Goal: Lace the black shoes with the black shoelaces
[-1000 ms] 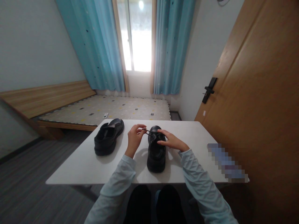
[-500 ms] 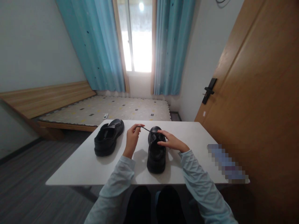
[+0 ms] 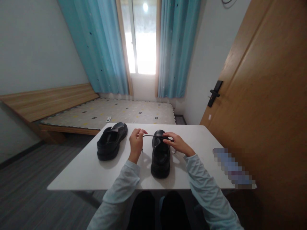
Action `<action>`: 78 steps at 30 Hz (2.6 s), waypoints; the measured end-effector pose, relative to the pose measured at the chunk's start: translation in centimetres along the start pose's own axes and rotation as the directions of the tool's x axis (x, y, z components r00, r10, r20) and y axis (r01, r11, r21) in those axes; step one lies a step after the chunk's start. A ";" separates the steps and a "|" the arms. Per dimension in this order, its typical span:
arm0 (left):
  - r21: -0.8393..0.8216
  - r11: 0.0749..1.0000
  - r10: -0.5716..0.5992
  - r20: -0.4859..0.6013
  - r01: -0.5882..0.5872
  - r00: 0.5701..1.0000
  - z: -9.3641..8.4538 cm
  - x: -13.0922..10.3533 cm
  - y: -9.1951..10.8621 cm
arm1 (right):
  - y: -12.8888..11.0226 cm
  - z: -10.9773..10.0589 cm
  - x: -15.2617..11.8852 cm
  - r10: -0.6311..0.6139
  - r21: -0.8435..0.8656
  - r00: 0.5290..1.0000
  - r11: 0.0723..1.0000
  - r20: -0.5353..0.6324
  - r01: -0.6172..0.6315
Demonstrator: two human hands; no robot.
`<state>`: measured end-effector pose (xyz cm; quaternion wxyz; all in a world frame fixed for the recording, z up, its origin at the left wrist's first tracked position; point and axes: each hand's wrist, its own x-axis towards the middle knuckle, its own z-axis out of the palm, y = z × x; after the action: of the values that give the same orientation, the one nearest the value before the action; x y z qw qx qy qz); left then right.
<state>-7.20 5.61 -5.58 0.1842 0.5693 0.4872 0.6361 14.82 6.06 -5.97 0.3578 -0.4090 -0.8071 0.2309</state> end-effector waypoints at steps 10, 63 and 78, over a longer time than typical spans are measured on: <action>-0.020 0.997 -0.059 0.311 0.068 0.948 1.2 -0.7 -0.2 | 0.6 0.1 0.4 0.140 0.004 0.980 0.990 -0.143 -0.141; 0.173 0.971 0.066 0.478 -0.167 0.876 1.9 -1.5 -1.3 | -1.3 -0.9 0.3 0.254 0.711 0.945 0.702 -0.207 -0.033; 0.178 0.968 0.070 0.480 -0.175 0.875 1.9 -1.5 -1.3 | -1.0 -1.3 0.4 0.345 0.769 0.870 0.636 -0.353 0.060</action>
<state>-5.53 5.82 -7.72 0.1929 0.7527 0.4569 0.4330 15.16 5.93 -4.32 0.6595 -0.3283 -0.4869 0.4693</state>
